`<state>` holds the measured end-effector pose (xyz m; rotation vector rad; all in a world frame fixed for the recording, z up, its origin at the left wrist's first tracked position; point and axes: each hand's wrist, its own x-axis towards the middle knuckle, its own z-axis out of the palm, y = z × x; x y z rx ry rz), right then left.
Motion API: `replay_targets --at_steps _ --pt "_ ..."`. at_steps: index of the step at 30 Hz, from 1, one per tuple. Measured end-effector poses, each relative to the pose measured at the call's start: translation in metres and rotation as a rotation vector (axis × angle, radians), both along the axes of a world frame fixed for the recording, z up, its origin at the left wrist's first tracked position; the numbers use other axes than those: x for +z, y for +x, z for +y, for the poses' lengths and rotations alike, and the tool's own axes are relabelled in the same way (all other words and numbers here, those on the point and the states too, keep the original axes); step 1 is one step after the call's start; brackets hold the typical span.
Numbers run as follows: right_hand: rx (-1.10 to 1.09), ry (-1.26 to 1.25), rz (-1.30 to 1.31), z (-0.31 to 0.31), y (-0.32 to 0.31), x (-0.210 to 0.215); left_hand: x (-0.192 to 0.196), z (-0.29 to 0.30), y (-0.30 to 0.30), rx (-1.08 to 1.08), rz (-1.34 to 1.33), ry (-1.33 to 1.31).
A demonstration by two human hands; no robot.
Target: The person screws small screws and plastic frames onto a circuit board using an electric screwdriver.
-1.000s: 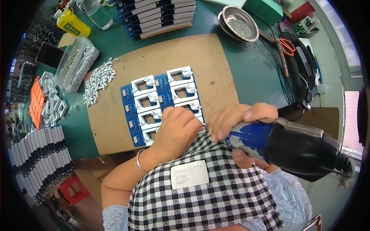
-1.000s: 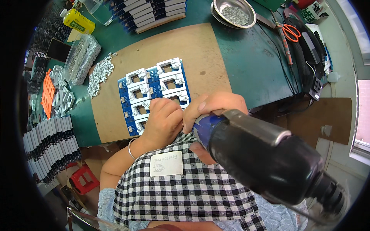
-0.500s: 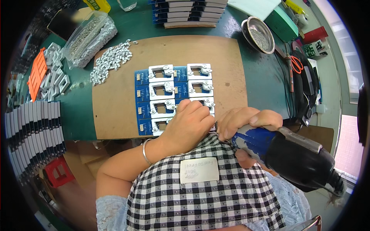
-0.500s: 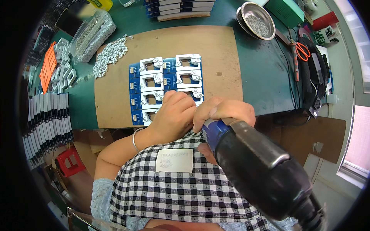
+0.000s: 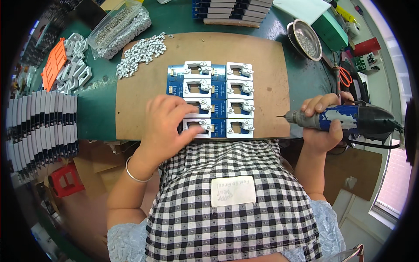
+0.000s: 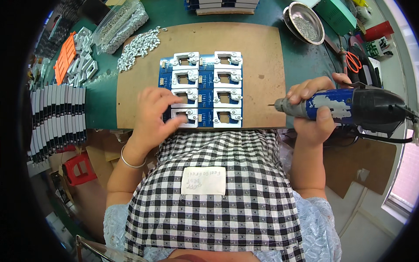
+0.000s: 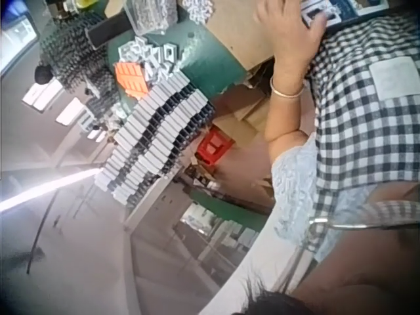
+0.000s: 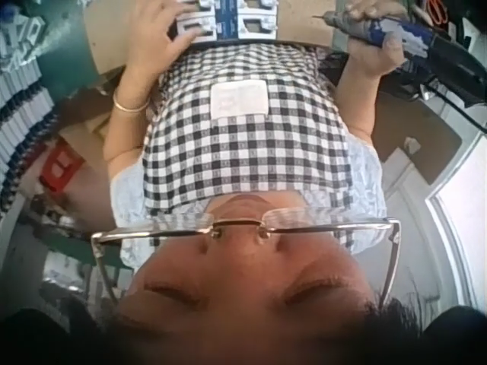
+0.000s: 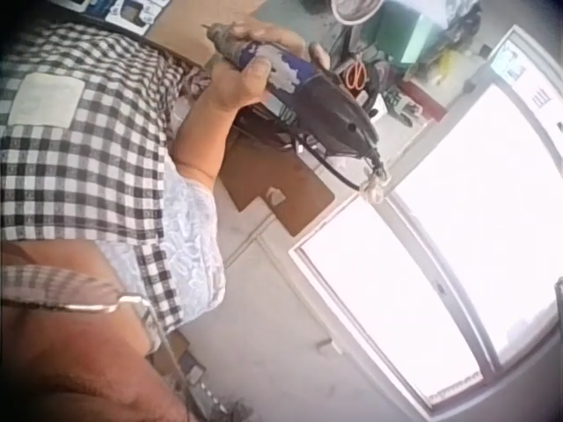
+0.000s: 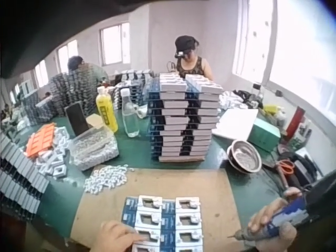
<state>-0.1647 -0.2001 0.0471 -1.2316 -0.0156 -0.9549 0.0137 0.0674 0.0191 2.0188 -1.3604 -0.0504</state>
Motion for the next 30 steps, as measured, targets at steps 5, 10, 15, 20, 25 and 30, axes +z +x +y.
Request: replay_targets --at_steps 5,10,15,20,25,30 --pt "-0.142 -0.187 0.130 -0.004 0.001 -0.015 -0.002 -0.002 -0.010 0.039 -0.117 0.202" --pt "-0.133 -0.169 0.102 0.003 -0.002 -0.015 -0.016 0.005 -0.006 -0.057 -0.115 0.076" --pt "-0.096 -0.046 0.011 -0.003 -0.006 -0.026 0.023 0.003 0.008 -0.016 -0.213 -0.101" --pt "-0.107 0.018 0.009 -0.003 -0.012 -0.025 0.130 -0.048 0.081 -0.015 -0.446 -0.304" --pt "-0.075 0.019 -0.041 -0.004 -0.007 -0.029 0.196 -0.154 0.181 0.058 -0.480 -0.219" --pt "-0.157 0.034 -0.086 -0.003 -0.010 -0.034 0.200 -0.221 0.202 0.111 -0.345 -0.081"
